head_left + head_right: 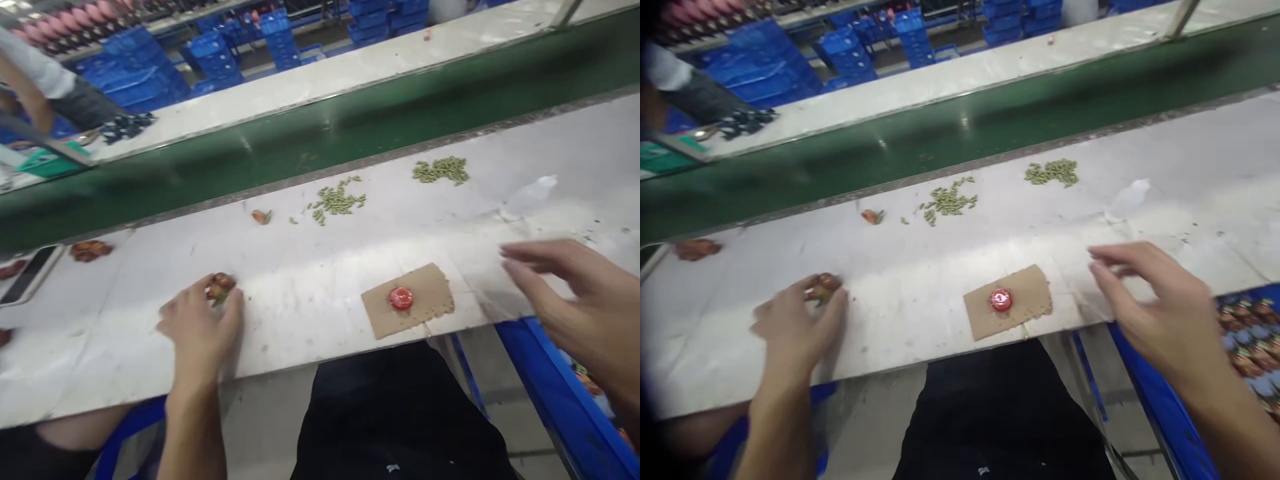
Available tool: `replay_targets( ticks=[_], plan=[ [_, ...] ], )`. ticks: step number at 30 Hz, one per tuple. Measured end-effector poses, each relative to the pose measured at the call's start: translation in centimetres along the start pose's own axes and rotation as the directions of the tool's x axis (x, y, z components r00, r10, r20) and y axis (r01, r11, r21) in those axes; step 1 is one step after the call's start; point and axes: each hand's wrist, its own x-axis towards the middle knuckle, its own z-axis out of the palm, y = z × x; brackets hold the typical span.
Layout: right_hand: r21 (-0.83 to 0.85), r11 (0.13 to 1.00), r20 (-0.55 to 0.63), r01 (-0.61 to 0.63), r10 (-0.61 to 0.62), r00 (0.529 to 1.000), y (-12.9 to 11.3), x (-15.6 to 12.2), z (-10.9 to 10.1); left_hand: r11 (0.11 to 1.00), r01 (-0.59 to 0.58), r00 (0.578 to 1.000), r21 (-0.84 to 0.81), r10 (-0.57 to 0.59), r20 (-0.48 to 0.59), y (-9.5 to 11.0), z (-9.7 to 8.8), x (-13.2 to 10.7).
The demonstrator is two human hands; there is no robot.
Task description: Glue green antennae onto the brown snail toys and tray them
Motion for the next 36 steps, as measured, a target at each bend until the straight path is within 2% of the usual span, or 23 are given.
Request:
replay_targets(
  ticks=[3, 6, 8, 10, 13, 15, 18, 20, 24, 26, 29, 31, 33, 35, 36],
  plan=[
    [0.135, 0.984, 0.126, 0.119, -0.136, 0.983, -3.2, 6.9, 8.0, 1.0, -0.011, 1.0, -0.024, 0.011, -0.01, -0.7, 0.7, -0.6],
    [0.131, 0.978, 0.251, 0.163, -0.192, 0.949, -4.1, 11.8, 14.4, 0.989, -0.08, 0.997, -0.122, 0.08, 0.0, -0.7, 1.2, -2.0],
    [0.097, 0.977, 0.3, 0.192, -0.213, 0.93, -4.1, 13.7, 17.0, 0.966, -0.135, 0.99, -0.222, 0.142, 0.016, -0.3, 1.5, -3.3],
    [0.053, 0.976, 0.335, 0.213, -0.218, 0.917, -4.1, 14.9, 18.2, 0.925, -0.184, 0.978, -0.332, 0.207, 0.034, 0.4, 1.8, -4.8],
    [-0.013, 0.973, 0.379, 0.23, -0.208, 0.902, -4.6, 15.5, 18.7, 0.854, -0.223, 0.957, -0.47, 0.284, 0.061, 1.7, 2.2, -7.4],
    [-0.045, 0.97, 0.406, 0.238, -0.2, 0.892, -4.9, 15.6, 18.7, 0.784, -0.191, 0.947, -0.591, 0.305, 0.098, 2.7, 2.4, -9.0],
    [-0.088, 0.966, 0.439, 0.241, -0.179, 0.88, -5.5, 16.0, 18.6, 0.61, 0.015, 0.929, -0.792, 0.284, 0.236, 4.4, 2.5, -10.8],
    [-0.117, 0.965, 0.459, 0.234, -0.156, 0.875, -6.0, 16.4, 18.6, 0.515, 0.155, 0.89, -0.843, 0.298, 0.345, 5.5, 2.6, -11.5],
    [-0.155, 0.964, 0.51, 0.217, -0.11, 0.853, -7.0, 17.5, 18.5, 0.434, 0.279, 0.797, -0.857, 0.394, 0.459, 7.4, 2.6, -11.7],
    [-0.166, 0.966, 0.526, 0.196, -0.081, 0.847, -7.5, 17.7, 18.2, 0.424, 0.286, 0.794, -0.859, 0.397, 0.46, 8.2, 2.7, -11.6],
    [-0.157, 0.978, 0.513, 0.138, -0.039, 0.858, -8.3, 17.0, 17.1, 0.399, 0.261, 0.83, -0.879, 0.371, 0.415, 9.1, 2.8, -11.2],
    [-0.128, 0.987, 0.493, 0.1, -0.024, 0.87, -9.1, 15.6, 15.8, 0.349, 0.278, 0.84, -0.895, 0.365, 0.403, 9.6, 2.8, -10.8],
    [-0.024, 0.999, 0.468, 0.038, -0.022, 0.883, -10.1, 13.4, 14.0, 0.275, 0.339, 0.82, -0.9, 0.383, 0.426, 10.1, 2.6, -10.5],
    [0.226, 0.972, 0.434, -0.07, -0.035, 0.9, -11.2, 10.8, 12.0, 0.205, 0.423, 0.778, -0.883, 0.418, 0.47, 10.8, 2.3, -10.3],
    [0.379, 0.916, 0.42, -0.132, -0.043, 0.907, -11.8, 9.5, 10.9, 0.178, 0.46, 0.754, -0.87, 0.438, 0.489, 11.2, 2.1, -10.2]
  ],
)
